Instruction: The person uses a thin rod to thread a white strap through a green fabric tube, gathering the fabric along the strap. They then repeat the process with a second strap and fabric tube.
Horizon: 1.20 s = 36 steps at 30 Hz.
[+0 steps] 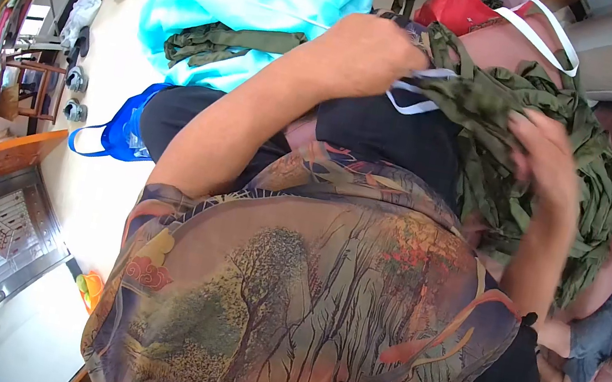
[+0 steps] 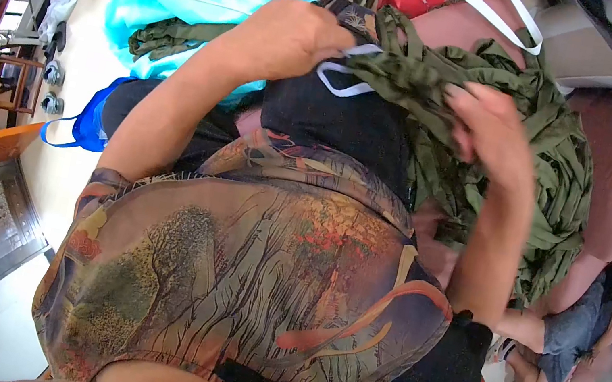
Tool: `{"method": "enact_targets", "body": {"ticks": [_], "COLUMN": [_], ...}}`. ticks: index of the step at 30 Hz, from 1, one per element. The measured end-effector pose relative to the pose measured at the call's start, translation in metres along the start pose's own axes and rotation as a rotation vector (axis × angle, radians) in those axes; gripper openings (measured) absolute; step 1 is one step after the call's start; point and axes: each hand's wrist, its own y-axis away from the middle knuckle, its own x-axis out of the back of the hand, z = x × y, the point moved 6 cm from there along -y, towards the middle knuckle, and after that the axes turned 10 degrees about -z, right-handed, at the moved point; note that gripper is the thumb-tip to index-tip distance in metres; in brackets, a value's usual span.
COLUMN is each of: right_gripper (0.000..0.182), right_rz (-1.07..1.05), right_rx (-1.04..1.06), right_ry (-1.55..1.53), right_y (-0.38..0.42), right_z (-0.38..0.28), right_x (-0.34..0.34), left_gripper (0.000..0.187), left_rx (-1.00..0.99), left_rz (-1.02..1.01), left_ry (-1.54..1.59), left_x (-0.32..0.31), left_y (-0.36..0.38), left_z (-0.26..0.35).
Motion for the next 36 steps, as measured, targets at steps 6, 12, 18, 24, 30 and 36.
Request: {"method": "enact_targets", "body": {"ticks": [6,12,18,24,30,36], "right_gripper": [0.028,0.025,0.022,0.033,0.021,0.023], "right_rz": [-0.148,-0.234,-0.215,-0.125,-0.258,-0.284], "right_rx": [0.048,0.058,0.158,0.302,0.25,0.316], "right_ry": [-0.203,-0.122,-0.158,0.309,0.188,0.022], "right_y": [-0.058,-0.065,-0.062,-0.062,-0.067,-0.059], "right_z": [0.02,0.001,-0.021,-0.058,-0.071,-0.063], "right_x": [-0.053,-0.053,-0.057,-0.055,-0.058,-0.045], "left_gripper": [0.011,0.046,0.048,0.033,0.02,0.015], "left_rx": [0.181,0.077,-0.063,-0.105,0.053,0.139], "left_rz": [0.037,0.211,0.175,0.181,0.226,0.402], "left_ry": [0.207,0.273,0.467,0.395,0.165,-0.07], "left_x": [-0.028,-0.008,-0.007,-0.002,0.018,0.05], "left_y": [0.023,0.025,-0.006,-0.01,0.003,0.023], "left_z": [-0.036,-0.026,-0.002,-0.001,-0.009,-0.026]}}
